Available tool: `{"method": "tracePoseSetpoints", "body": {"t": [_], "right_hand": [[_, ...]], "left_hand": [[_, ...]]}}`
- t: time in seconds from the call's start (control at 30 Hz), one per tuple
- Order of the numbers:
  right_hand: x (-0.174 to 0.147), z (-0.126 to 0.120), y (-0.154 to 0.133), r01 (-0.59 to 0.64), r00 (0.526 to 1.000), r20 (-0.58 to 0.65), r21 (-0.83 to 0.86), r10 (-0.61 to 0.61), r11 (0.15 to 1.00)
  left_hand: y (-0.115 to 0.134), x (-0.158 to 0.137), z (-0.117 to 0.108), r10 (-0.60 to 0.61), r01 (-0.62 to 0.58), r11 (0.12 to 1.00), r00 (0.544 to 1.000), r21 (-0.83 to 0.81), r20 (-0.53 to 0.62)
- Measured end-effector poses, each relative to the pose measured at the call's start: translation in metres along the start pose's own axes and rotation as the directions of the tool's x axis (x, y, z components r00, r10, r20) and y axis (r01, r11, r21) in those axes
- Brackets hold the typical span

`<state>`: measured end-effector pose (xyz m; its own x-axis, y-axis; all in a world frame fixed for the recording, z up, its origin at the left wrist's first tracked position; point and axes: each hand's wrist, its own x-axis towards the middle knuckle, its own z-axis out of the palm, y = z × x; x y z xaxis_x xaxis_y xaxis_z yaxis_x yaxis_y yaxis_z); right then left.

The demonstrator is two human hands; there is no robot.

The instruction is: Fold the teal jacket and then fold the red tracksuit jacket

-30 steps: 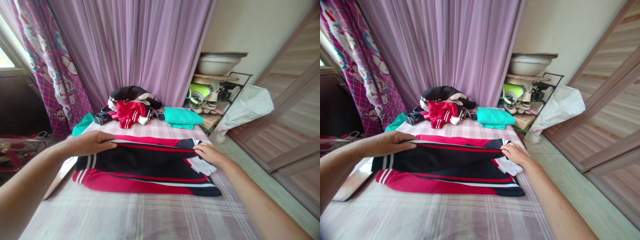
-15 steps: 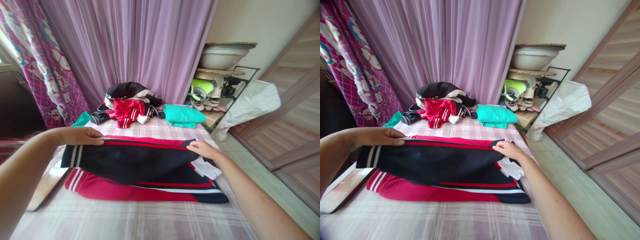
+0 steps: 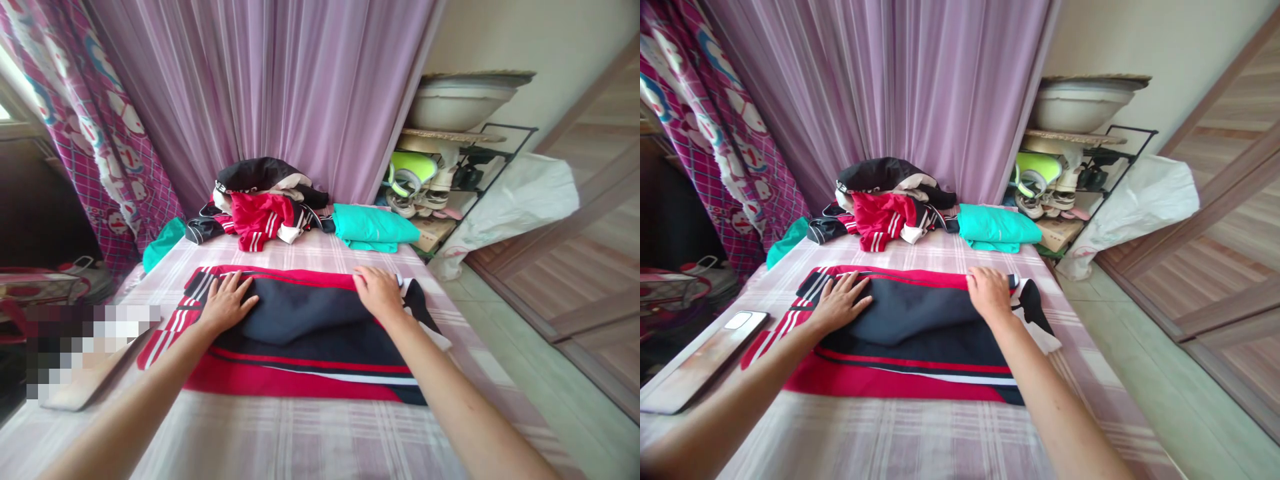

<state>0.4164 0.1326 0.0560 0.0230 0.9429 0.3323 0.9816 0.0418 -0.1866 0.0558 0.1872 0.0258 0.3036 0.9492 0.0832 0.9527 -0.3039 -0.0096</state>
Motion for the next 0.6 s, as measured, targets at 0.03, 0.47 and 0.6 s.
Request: {"method": "tracePoseSetpoints", "body": {"t": [0.03,0.47,0.6], "right_hand": [[-0.001,0.003,-0.018,0.067,0.998,-0.010,0.062,-0.066,0.996],[-0.011,0.050,-0.040,-0.034,0.888,0.458,-0.009,0.035,0.999],[-0.015,0.038,-0.047,-0.086,0.887,0.453,-0.012,0.082,0.996]], "left_hand": [[0.006,-0.003,0.003,-0.011,0.011,1.000,1.000,0.008,0.004],[0.029,-0.015,0.008,0.016,-0.015,0.999,0.999,-0.039,0.031],[0.029,-0.015,0.007,0.015,-0.015,0.999,1.000,-0.050,0.011]]}}
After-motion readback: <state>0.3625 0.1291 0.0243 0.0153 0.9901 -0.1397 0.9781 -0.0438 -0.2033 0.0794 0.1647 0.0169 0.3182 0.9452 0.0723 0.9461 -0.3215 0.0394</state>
